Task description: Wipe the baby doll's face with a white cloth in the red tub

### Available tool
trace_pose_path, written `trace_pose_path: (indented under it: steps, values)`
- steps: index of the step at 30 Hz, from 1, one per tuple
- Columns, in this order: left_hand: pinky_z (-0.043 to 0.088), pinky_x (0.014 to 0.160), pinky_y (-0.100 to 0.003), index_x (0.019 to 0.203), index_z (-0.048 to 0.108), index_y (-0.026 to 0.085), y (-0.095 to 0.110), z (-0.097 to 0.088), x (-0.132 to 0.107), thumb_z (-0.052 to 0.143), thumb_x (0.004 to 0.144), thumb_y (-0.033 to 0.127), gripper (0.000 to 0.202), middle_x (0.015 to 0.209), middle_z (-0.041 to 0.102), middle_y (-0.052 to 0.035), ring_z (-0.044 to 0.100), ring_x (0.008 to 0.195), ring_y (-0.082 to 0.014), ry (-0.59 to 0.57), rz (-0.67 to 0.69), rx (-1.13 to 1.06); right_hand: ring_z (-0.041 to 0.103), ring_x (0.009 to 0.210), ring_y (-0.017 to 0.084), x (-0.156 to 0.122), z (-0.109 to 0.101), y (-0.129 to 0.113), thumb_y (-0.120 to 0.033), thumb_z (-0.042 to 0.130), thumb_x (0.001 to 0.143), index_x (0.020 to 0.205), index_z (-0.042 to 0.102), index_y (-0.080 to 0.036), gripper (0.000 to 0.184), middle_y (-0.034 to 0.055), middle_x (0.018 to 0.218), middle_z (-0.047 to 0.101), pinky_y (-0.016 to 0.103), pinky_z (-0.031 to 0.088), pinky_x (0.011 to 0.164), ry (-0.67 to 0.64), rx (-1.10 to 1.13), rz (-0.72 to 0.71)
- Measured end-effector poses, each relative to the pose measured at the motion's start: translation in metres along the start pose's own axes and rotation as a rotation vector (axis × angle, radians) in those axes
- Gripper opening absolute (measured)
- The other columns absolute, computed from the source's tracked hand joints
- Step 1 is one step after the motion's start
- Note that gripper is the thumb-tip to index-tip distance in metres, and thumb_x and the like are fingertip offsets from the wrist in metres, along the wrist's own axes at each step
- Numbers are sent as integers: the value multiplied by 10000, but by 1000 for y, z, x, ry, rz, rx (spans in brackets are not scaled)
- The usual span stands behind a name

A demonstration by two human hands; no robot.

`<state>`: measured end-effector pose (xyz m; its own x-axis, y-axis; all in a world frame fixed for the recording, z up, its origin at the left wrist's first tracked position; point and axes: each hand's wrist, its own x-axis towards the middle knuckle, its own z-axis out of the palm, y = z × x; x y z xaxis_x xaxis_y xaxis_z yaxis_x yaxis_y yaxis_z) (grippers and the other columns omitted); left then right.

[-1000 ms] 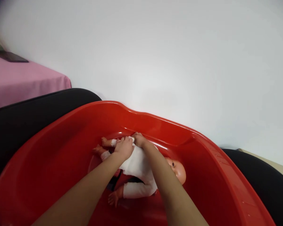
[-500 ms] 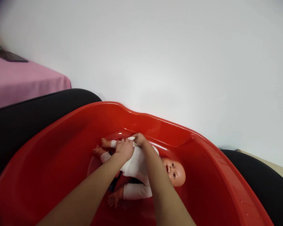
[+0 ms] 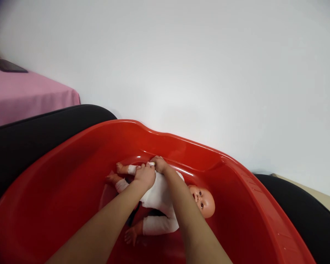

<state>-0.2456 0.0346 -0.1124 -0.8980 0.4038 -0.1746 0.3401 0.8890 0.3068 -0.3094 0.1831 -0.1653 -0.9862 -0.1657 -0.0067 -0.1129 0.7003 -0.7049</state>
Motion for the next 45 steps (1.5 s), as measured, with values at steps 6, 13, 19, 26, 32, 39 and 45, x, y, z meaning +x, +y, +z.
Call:
trace_pose_path:
  steps: [6, 13, 19, 26, 32, 39, 45]
  values:
    - [416, 1213, -603, 1468, 651, 114, 1, -5, 0, 338, 1048, 141, 525, 1536, 619, -220, 554, 1427, -403, -53, -3, 21, 640, 797, 170, 12, 2, 15, -130, 778, 742, 819, 752, -168, 90, 58, 915, 782, 292, 545, 826, -12, -127, 10]
    - [418, 1220, -576, 1466, 657, 108, 2, -5, 0, 332, 1041, 124, 535, 1519, 634, -210, 557, 1423, -390, -59, 12, 26, 578, 887, 204, 14, 9, 25, -237, 780, 792, 845, 741, -179, 88, 76, 951, 736, 340, 496, 915, 18, -285, -20]
    - [389, 1247, -594, 1470, 653, 95, 3, -8, -1, 315, 1041, 117, 547, 1537, 622, -214, 524, 1463, -398, -80, 9, 21, 586, 970, 216, 16, 16, 30, -260, 811, 812, 966, 767, -175, 181, 97, 1084, 739, 346, 479, 962, 37, -346, -7]
    - [390, 1243, -587, 1494, 640, 99, 5, -10, -4, 316, 1038, 118, 560, 1572, 594, -234, 528, 1470, -397, -87, 4, 22, 640, 926, 179, 10, 12, 22, -208, 736, 886, 1011, 758, -167, 134, 57, 1046, 771, 295, 496, 936, -19, -409, 32]
    - [377, 1250, -585, 1470, 655, 91, 7, -6, -2, 314, 1037, 110, 551, 1529, 629, -239, 538, 1466, -395, -81, -14, 16, 564, 1260, 301, -1, 13, 10, -316, 654, 975, 1260, 722, -196, 317, 155, 1379, 651, 429, 446, 1083, 14, -624, 114]
    - [414, 1185, -684, 1450, 672, 99, 6, 0, -2, 275, 1021, 80, 584, 1503, 644, -244, 575, 1405, -415, -73, -22, 11, 559, 1246, 339, 7, 12, 1, -297, 643, 986, 1311, 680, -105, 379, 239, 1352, 650, 457, 436, 1068, -38, -753, 249]
    - [443, 1148, -743, 1497, 644, 124, 7, 0, 1, 271, 1010, 64, 616, 1552, 608, -239, 562, 1411, -435, -105, -50, 17, 596, 1112, 254, 4, -3, 0, -283, 726, 928, 1204, 725, -134, 314, 162, 1263, 696, 346, 426, 1015, -63, -688, 174]
